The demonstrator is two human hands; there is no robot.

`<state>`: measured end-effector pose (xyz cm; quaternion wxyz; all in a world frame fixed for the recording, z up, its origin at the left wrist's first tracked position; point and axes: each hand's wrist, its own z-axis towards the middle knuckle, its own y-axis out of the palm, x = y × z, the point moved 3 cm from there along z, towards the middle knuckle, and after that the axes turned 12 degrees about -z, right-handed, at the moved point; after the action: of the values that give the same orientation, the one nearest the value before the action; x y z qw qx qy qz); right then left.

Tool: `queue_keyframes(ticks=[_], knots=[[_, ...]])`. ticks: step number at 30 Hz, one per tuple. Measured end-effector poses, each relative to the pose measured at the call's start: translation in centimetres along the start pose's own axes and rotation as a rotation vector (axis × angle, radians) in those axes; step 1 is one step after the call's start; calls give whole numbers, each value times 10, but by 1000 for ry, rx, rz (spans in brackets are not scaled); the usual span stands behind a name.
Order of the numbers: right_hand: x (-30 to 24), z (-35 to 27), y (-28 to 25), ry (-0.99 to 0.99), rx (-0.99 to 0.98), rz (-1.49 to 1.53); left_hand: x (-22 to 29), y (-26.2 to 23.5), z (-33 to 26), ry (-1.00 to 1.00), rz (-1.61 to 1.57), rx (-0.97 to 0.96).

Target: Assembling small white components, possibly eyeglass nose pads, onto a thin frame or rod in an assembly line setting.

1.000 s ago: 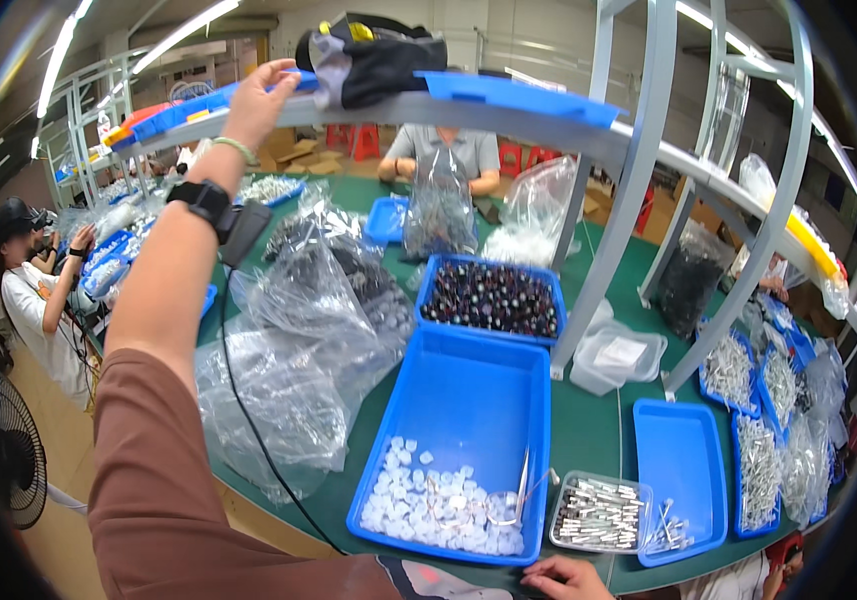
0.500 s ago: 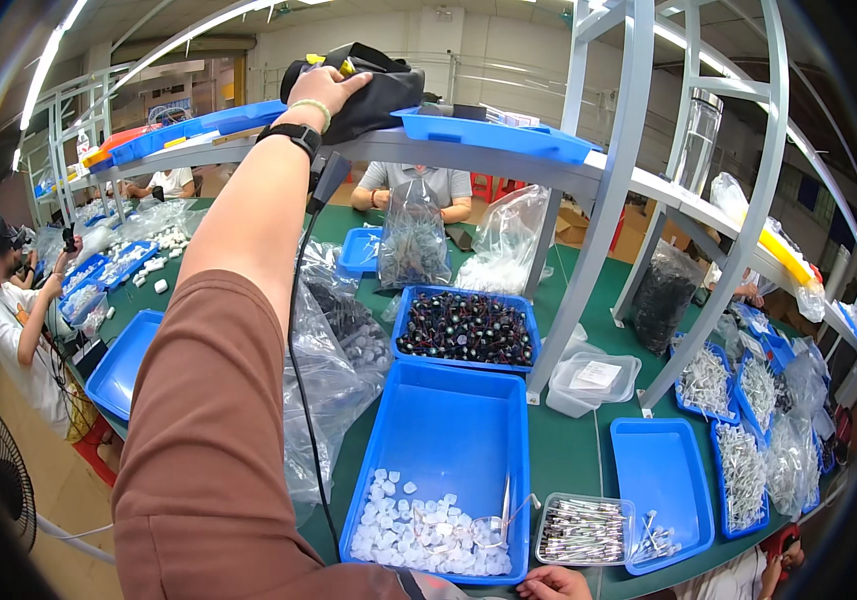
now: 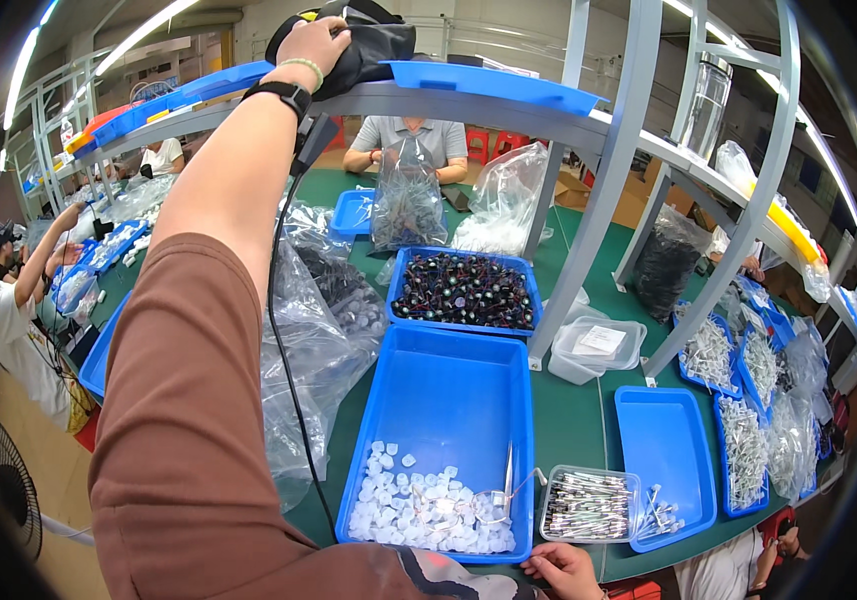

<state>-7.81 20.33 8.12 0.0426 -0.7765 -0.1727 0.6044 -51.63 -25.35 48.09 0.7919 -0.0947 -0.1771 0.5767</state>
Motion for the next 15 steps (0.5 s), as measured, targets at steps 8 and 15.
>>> queue_keyframes(ticks=[8, 15], knots=[[-1, -8, -2, -8, 12, -15, -14, -30, -25, -8, -150, 333], [3, -8, 1, -21, 65, -83, -51, -110, -19, 106, 2, 500]])
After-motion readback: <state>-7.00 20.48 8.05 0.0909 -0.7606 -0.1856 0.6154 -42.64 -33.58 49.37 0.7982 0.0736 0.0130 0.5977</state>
